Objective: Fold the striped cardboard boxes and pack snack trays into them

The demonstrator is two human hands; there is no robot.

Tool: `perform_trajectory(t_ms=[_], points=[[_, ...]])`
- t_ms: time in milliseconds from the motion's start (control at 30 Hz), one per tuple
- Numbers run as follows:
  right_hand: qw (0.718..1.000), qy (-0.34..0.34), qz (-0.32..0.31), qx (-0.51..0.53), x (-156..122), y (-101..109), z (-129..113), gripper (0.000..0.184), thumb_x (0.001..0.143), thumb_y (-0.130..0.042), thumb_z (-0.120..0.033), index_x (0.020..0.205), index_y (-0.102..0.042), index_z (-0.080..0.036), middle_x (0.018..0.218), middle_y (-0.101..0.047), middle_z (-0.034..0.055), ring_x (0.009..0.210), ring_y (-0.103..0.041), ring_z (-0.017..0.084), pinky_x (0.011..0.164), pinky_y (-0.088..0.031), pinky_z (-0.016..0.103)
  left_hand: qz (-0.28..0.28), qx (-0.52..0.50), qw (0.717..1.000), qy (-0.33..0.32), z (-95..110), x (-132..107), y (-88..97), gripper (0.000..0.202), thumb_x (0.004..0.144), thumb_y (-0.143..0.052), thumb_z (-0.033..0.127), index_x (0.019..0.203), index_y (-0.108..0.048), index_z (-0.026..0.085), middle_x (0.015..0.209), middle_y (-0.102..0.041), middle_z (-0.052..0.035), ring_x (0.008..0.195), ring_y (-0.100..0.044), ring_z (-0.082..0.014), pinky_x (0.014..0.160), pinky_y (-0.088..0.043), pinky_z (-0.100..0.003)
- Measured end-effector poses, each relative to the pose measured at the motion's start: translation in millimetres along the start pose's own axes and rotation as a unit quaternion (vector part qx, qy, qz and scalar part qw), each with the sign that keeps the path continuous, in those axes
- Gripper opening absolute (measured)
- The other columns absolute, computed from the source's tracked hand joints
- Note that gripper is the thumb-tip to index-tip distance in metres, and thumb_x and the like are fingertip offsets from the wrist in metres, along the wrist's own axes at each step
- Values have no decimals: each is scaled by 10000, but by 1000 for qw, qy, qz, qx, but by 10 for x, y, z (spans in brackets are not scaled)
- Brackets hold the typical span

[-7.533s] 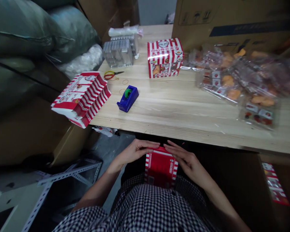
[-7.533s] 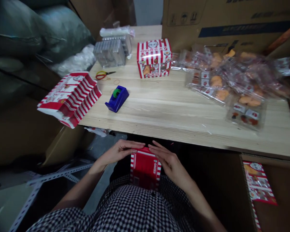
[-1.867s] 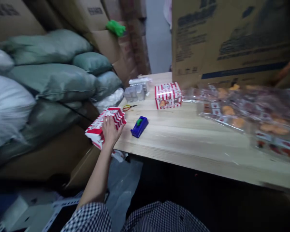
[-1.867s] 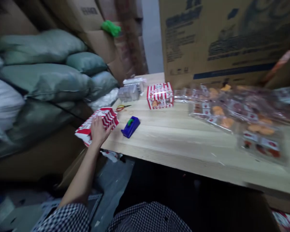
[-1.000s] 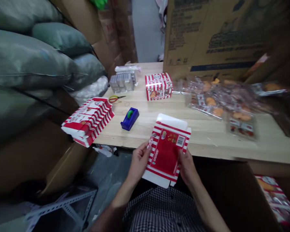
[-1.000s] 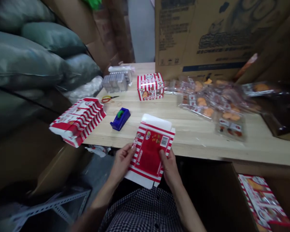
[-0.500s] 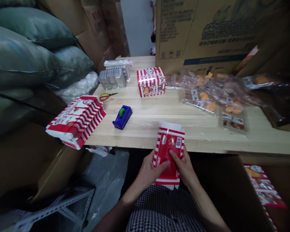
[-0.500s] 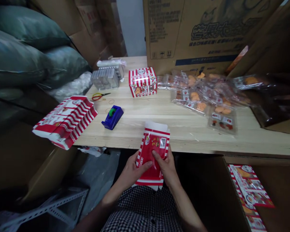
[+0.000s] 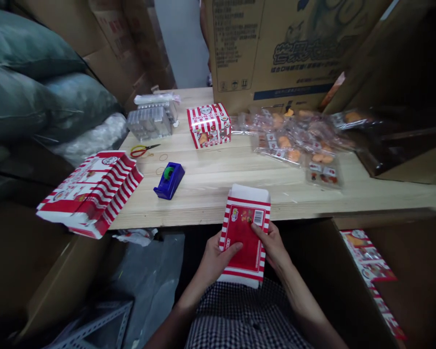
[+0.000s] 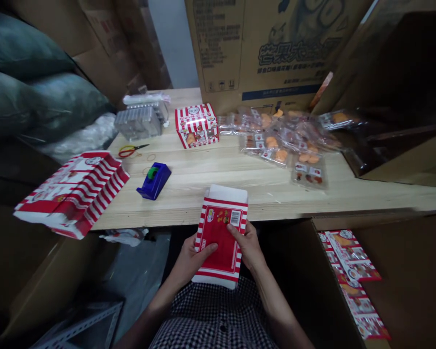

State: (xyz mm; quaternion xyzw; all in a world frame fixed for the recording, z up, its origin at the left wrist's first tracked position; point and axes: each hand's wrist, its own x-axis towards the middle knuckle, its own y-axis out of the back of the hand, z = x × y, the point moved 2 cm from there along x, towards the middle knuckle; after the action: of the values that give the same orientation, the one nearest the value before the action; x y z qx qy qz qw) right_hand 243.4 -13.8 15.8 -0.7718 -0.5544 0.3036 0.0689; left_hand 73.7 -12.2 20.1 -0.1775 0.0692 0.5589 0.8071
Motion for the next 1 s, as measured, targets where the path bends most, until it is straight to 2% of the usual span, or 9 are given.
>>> perform_trajectory(t_ms=[67, 167, 233, 367, 567, 767, 833, 900, 1000], points=[[1000, 9, 3, -11, 18, 37, 59, 435, 625, -919, -419, 973, -730, -238, 916, -804, 35, 822, -759, 262, 830, -591, 423, -4, -3, 1000, -13, 16, 13, 36, 427, 840, -729, 397, 1189, -672, 156, 1098, -756, -110, 946, -726, -248, 844, -581, -362], [1000, -5, -18, -25, -15, 68, 154, 431, 637, -913, -414, 989, -729, -247, 926, -802, 36, 787, -755, 256, 771, -598, 407, 36, -28, 996, -79, 127, 92, 194, 494, 870, -704, 351, 1326, -597, 194, 1295, -680, -124, 1176, -656, -245, 1012, -519, -367], [999, -19, -33, -30, -59, 68, 209, 440, 641, -909, -421, 1003, -731, -247, 958, -800, 43, 804, -756, 263, 780, -598, 414, 61, -47, 991, -111, 197, 156, 313, 495, 871, -706, 314, 1342, -588, 217, 1361, -642, -119, 1241, -620, -232, 1069, -481, -366], [997, -41, -56, -28, -121, 42, 304, 431, 682, -887, -420, 1038, -723, -241, 992, -797, 49, 841, -759, 275, 803, -601, 431, 68, -38, 990, -120, 220, 216, 419, 413, 848, -733, 292, 1245, -669, 200, 1259, -706, -109, 1126, -685, -227, 1015, -522, -356], [996, -48, -68, -28, -178, 69, 419, 394, 734, -861, -385, 1076, -712, -258, 1028, -794, 43, 885, -757, 264, 859, -586, 430, 72, 4, 989, -128, 172, 156, 376, 329, 906, -663, 316, 1212, -666, 197, 1201, -717, -91, 1091, -683, -213, 975, -523, -330], [993, -65, -77, -66, -209, 122, 453, 443, 727, -861, -409, 1103, -709, -229, 1063, -783, 70, 955, -744, 291, 928, -564, 484, 70, 52, 990, -109, 100, 257, 543, 202, 878, -694, 323, 1000, -693, 163, 924, -716, -38, 857, -672, -152, 793, -510, -239], [994, -32, -84, -68, -172, 130, 383, 551, 743, -851, -405, 1239, -652, -271, 1117, -766, 58, 1031, -723, 277, 972, -545, 474, 74, 63, 989, -107, 73, 311, 621, 191, 858, -714, 328, 942, -698, 157, 878, -704, -25, 816, -656, -141, 768, -495, -227], [993, 39, -86, -67, -110, 142, 266, 644, 779, -826, -394, 1364, -565, -327, 1217, -727, 46, 1127, -682, 252, 1026, -514, 444, 76, 60, 990, -102, 56, 347, 670, 210, 850, -720, 345, 941, -703, 157, 888, -710, -31, 822, -658, -150, 770, -495, -236], [985, 96, -109, -89, -2, 158, 109, 517, 861, -747, -385, 1352, -591, -345, 1343, -657, 41, 1196, -637, 236, 1067, -482, 409, 77, 49, 991, -93, 60, 362, 686, 239, 857, -709, 367, 980, -711, 162, 927, -728, -51, 862, -670, -175, 787, -504, -259]])
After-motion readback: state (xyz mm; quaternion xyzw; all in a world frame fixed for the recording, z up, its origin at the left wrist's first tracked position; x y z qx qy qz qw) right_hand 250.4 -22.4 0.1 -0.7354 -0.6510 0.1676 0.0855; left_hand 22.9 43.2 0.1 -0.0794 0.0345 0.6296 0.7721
